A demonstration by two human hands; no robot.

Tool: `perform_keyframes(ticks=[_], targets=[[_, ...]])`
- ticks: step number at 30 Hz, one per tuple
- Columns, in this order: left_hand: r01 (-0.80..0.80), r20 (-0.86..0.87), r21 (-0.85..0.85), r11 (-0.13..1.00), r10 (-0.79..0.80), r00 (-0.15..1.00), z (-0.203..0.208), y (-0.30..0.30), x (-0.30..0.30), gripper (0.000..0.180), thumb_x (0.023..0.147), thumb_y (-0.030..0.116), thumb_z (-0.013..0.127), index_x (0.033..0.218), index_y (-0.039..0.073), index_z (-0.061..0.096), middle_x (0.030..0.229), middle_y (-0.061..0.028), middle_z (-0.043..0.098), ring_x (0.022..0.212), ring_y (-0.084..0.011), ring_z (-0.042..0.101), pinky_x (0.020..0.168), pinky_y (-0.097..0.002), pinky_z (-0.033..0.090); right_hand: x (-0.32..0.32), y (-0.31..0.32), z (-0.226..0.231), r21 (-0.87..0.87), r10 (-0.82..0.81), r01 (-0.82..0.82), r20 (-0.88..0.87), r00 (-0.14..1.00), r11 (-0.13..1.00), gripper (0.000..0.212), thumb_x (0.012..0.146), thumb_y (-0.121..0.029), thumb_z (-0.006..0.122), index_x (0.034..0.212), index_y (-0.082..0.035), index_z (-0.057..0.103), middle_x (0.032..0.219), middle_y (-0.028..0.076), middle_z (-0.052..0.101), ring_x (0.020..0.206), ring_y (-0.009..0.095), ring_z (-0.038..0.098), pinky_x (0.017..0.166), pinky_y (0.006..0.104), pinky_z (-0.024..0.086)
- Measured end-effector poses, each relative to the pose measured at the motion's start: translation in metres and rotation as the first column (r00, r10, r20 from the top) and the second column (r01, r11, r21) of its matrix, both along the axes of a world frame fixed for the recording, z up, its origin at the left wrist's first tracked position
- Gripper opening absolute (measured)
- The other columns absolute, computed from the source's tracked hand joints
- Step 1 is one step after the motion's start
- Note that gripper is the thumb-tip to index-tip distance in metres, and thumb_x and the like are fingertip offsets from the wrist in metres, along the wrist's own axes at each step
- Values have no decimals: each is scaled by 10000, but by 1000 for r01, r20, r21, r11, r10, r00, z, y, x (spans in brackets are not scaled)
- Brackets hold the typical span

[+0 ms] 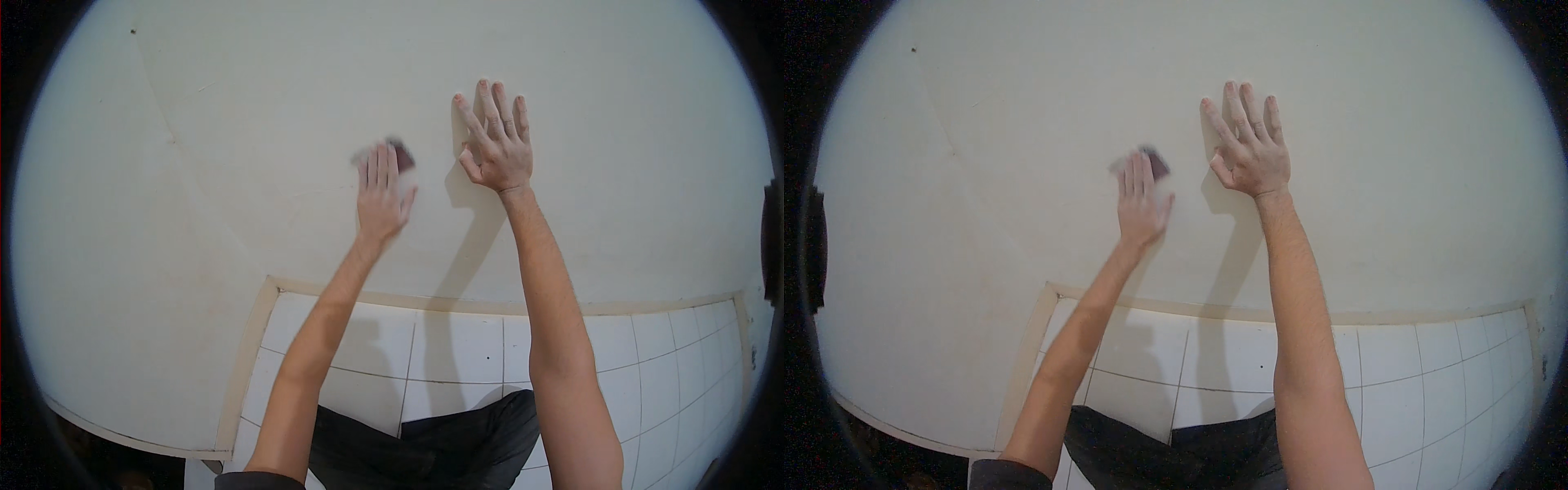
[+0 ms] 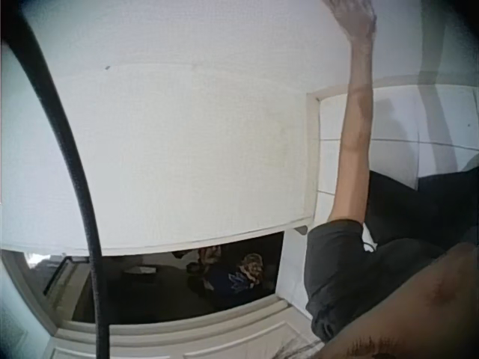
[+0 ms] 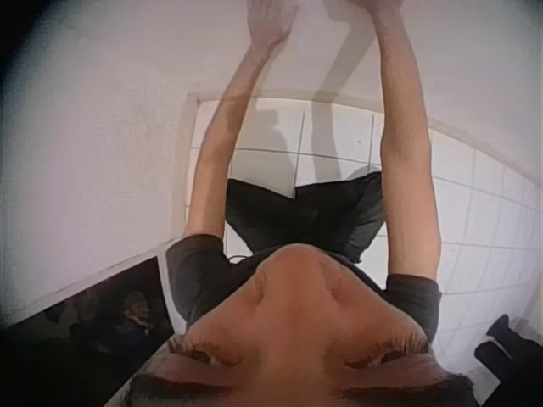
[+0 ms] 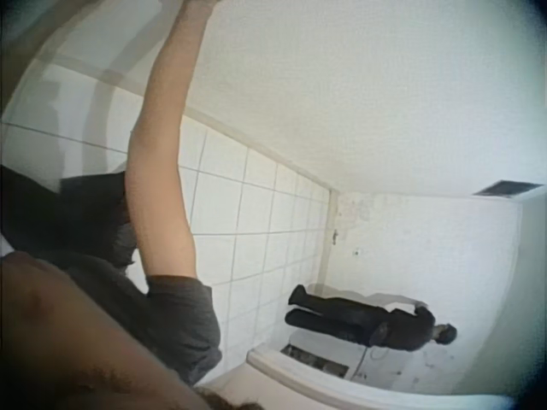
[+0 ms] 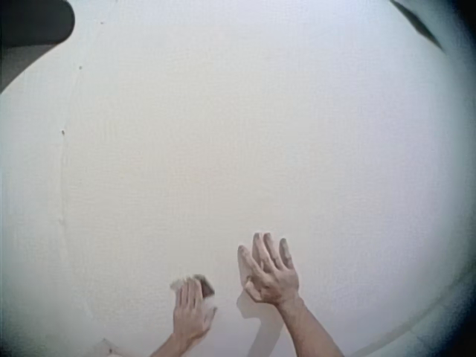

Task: The person sands a section of a white wall using sandpaper by hand, moving the paper in circular and linear patterns.

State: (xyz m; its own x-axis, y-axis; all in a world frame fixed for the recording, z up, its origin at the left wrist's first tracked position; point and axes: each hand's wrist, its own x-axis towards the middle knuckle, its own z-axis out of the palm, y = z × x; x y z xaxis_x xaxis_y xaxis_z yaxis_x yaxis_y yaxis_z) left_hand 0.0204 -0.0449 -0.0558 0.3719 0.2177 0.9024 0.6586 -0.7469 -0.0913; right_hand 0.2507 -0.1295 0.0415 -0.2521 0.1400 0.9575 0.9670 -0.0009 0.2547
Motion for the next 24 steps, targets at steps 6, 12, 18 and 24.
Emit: perform_keyframes(ticks=[6, 12, 18, 24], targets=[[-30, -74, -5, 1000, 30, 997, -13, 12, -15, 849, 943, 271, 630, 1605, -61, 214, 1681, -259, 212, 1564, -418, 194, 1260, -540, 177, -4, 1, 1, 0, 6, -6, 10, 1000, 1000, 824, 758, -292, 524, 1575, -337, 424, 1655, 70, 369, 1541, 260, 323, 1299, 523, 165], [20, 5, 268, 963, -22, 1000, 140, 11, 12, 808, 952, 244, 628, 1610, -21, 244, 1677, -208, 267, 1537, -395, 274, 1245, -539, 221, 4, 2, 1, 12, -2, 2, 12, 1000, 1000, 823, 755, -298, 524, 1571, -349, 427, 1658, 68, 366, 1539, 257, 326, 1296, 524, 170], [-13, 129, 229, 973, -17, 991, 224, -12, 21, 703, 1073, 232, 465, 1620, -46, 121, 1685, -260, 159, 1584, -388, 101, 1301, -509, 85, -1, 9, 0, 10, -7, 7, 15, 1000, 1000, 838, 751, -313, 525, 1580, -356, 410, 1671, 63, 344, 1546, 252, 315, 1299, 518, 161], [-4, 176, 263, 965, -44, 983, 135, 10, 25, 810, 951, 237, 638, 1625, 28, 241, 1689, -173, 260, 1555, -368, 243, 1253, -528, 215, 3, 4, -3, 6, -2, 2, 11, 1000, 1000, 838, 754, -311, 519, 1583, -353, 406, 1674, 64, 337, 1548, 250, 311, 1300, 518, 160]])
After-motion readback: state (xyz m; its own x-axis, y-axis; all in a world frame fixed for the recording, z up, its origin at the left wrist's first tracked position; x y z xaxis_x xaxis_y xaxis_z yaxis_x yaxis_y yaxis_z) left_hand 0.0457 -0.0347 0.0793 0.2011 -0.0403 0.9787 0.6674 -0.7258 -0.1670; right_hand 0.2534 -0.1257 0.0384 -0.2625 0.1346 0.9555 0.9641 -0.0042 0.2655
